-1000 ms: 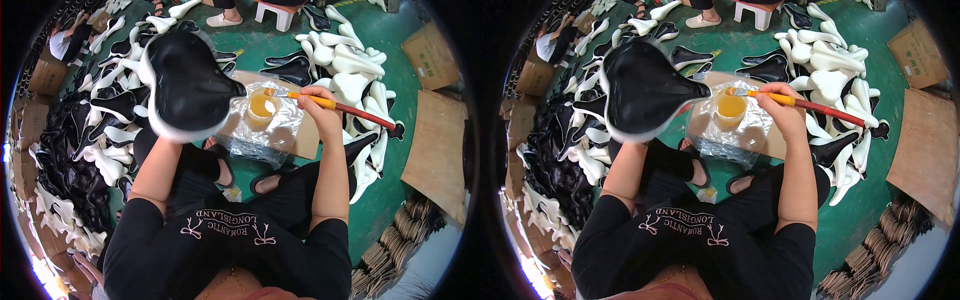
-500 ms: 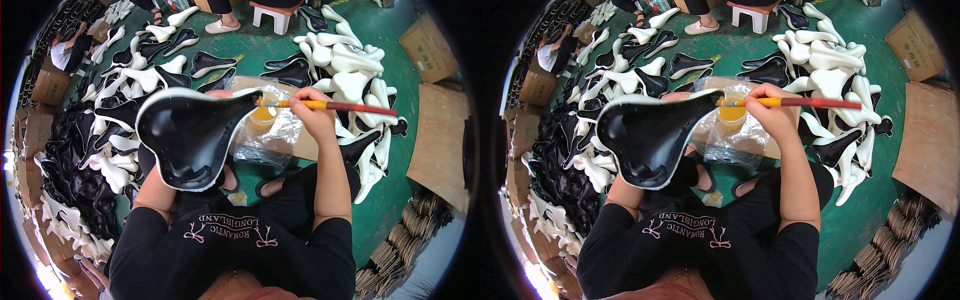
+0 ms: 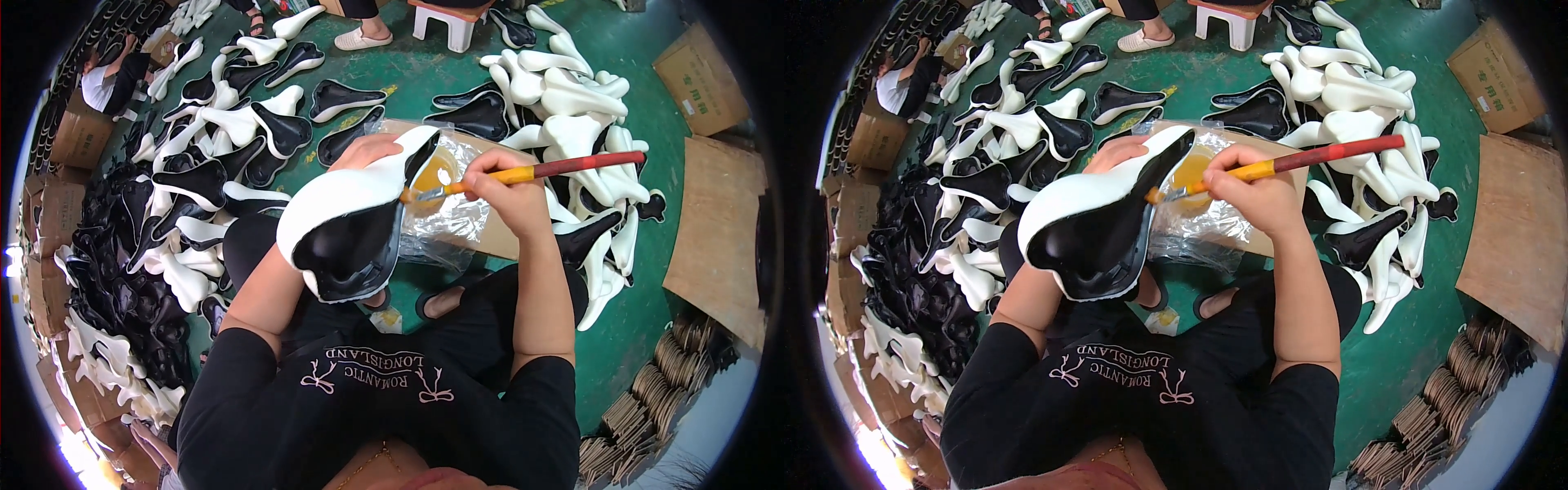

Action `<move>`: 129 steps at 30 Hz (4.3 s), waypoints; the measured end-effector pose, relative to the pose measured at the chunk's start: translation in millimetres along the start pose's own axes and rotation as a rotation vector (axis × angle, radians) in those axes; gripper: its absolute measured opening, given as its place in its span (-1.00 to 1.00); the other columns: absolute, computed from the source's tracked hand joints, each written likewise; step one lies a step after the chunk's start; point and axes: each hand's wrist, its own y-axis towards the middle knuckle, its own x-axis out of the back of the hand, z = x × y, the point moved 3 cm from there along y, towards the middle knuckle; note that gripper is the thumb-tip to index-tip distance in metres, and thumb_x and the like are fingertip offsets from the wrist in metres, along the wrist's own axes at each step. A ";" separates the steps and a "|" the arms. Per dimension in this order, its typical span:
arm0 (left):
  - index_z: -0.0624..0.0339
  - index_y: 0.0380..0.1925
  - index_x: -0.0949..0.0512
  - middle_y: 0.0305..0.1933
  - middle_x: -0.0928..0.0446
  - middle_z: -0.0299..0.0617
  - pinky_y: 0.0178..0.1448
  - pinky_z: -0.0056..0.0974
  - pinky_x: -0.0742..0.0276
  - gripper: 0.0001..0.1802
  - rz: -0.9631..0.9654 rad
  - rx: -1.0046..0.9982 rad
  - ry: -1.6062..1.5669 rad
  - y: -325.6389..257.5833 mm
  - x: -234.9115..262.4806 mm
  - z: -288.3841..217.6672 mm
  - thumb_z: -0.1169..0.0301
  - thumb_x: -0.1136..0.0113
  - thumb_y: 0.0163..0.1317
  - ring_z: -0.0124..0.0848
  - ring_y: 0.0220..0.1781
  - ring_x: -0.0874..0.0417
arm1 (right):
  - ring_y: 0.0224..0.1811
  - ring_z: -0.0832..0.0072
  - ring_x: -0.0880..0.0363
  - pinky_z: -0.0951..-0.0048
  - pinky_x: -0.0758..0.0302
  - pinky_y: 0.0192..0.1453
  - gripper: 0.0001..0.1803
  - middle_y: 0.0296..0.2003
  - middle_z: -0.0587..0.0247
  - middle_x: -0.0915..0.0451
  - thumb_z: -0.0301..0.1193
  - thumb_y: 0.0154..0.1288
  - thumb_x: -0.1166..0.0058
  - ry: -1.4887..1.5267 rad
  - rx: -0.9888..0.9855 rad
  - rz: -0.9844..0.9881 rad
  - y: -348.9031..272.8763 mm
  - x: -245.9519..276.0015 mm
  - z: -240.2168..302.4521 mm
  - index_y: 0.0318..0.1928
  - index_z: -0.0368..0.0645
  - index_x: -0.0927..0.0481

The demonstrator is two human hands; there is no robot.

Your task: Applying glue to the underside of bicycle saddles using a brush for assembly.

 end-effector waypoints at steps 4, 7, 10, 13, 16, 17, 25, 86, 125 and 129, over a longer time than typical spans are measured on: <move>0.17 0.09 -0.40 0.11 -0.40 -0.07 0.32 -0.22 -0.27 -0.50 -0.038 -0.027 -0.035 7.4 -5.1 15.4 0.51 -0.19 0.08 -0.15 0.24 -0.39 | -0.45 0.65 -0.53 0.62 -0.45 -0.35 -0.88 -0.47 0.33 -0.59 -0.45 0.18 -0.17 -0.352 0.060 -0.243 16.5 25.1 -14.7 -0.35 -0.26 -0.58; 0.22 0.07 -0.41 0.11 -0.42 -0.12 0.25 -0.34 -0.34 -0.54 -0.067 0.196 -0.401 1.2 -8.7 35.5 0.55 -0.20 0.12 -0.33 0.16 -0.44 | -0.44 0.67 -0.51 0.61 -0.43 -0.36 -0.88 -0.48 0.35 -0.59 -0.44 0.13 -0.19 -0.512 0.058 -0.219 25.0 13.0 -31.4 -0.35 -0.21 -0.59; 0.24 0.08 -0.40 0.12 -0.42 -0.13 0.22 -0.38 -0.37 -0.53 0.042 0.262 -0.479 -3.9 -14.0 75.7 0.56 -0.20 0.12 -0.37 0.13 -0.46 | -0.42 0.64 -0.52 0.57 -0.44 -0.34 -0.90 -0.50 0.33 -0.57 -0.44 0.11 -0.17 -0.578 0.080 -0.098 34.8 8.1 -69.8 -0.35 -0.19 -0.59; 0.25 0.08 -0.41 0.10 -0.43 -0.13 0.25 -0.38 -0.34 -0.52 -0.060 0.172 -0.366 5.7 -12.4 47.6 0.56 -0.21 0.10 -0.37 0.15 -0.45 | -0.47 0.57 -0.53 0.51 -0.43 -0.37 -0.92 -0.49 0.32 -0.58 -0.46 0.10 -0.15 -0.396 0.064 -0.221 34.3 19.4 -60.6 -0.40 -0.20 -0.56; 0.23 0.03 -0.44 0.07 -0.45 -0.14 0.27 -0.38 -0.32 -0.56 -0.093 0.229 -0.417 2.4 -15.7 66.2 0.56 -0.22 0.10 -0.37 0.15 -0.45 | -0.46 0.64 -0.51 0.61 -0.45 -0.35 -0.93 -0.48 0.32 -0.57 -0.49 0.17 -0.15 0.035 -0.009 -0.203 24.2 25.8 -20.4 -0.38 -0.23 -0.55; 0.22 0.02 -0.45 0.06 -0.45 -0.13 0.26 -0.36 -0.32 -0.57 -0.026 0.256 -0.464 -3.0 -19.1 93.6 0.55 -0.23 0.10 -0.34 0.14 -0.45 | -0.45 0.65 -0.52 0.62 -0.48 -0.34 -0.91 -0.47 0.31 -0.58 -0.48 0.18 -0.17 0.103 -0.001 -0.154 23.0 19.3 -16.4 -0.38 -0.25 -0.55; 0.17 0.00 -0.45 0.03 -0.46 -0.03 0.22 -0.19 -0.36 -0.56 -0.118 -0.081 -0.054 18.5 -23.4 48.9 0.52 -0.23 0.06 -0.08 0.08 -0.49 | -0.40 0.64 -0.50 0.60 -0.44 -0.30 -0.94 -0.42 0.32 -0.57 -0.56 0.15 -0.14 -0.163 0.103 -0.098 17.0 11.9 -10.7 -0.37 -0.28 -0.54; 0.13 -0.24 -0.52 -0.25 -0.45 -0.14 -0.04 -0.14 -0.35 -0.52 -0.136 0.135 0.719 26.9 51.7 5.3 0.38 -0.18 -0.34 -0.11 -0.13 -0.46 | -0.21 0.39 -0.62 0.45 -0.51 -0.07 -0.85 -0.29 0.16 -0.64 -0.65 0.00 -0.20 -0.430 0.494 -0.188 -21.5 44.6 38.6 -0.35 -0.23 -0.62; 0.38 0.21 -0.20 -0.09 -0.61 0.10 -0.18 -0.18 -0.60 -0.17 -0.697 1.988 0.182 -297.3 245.2 287.9 -0.07 -0.10 0.14 -0.16 -0.40 -0.70 | -0.41 0.63 -0.35 0.65 -0.35 -0.28 -0.80 -0.36 0.26 -0.48 -0.40 0.38 -0.03 -0.328 0.256 -0.848 19.5 97.4 -9.9 -0.17 -0.32 -0.46; 0.43 -0.01 -0.40 -0.26 -0.64 0.05 -0.40 -0.23 -0.61 -0.38 -0.818 1.788 -0.123 -299.9 233.7 297.5 0.04 0.02 0.18 -0.23 -0.54 -0.68 | -0.40 0.64 -0.34 0.66 -0.33 -0.28 -0.79 -0.30 0.25 -0.52 -0.40 0.39 0.00 -0.322 0.256 -0.793 24.7 76.3 2.3 -0.13 -0.33 -0.46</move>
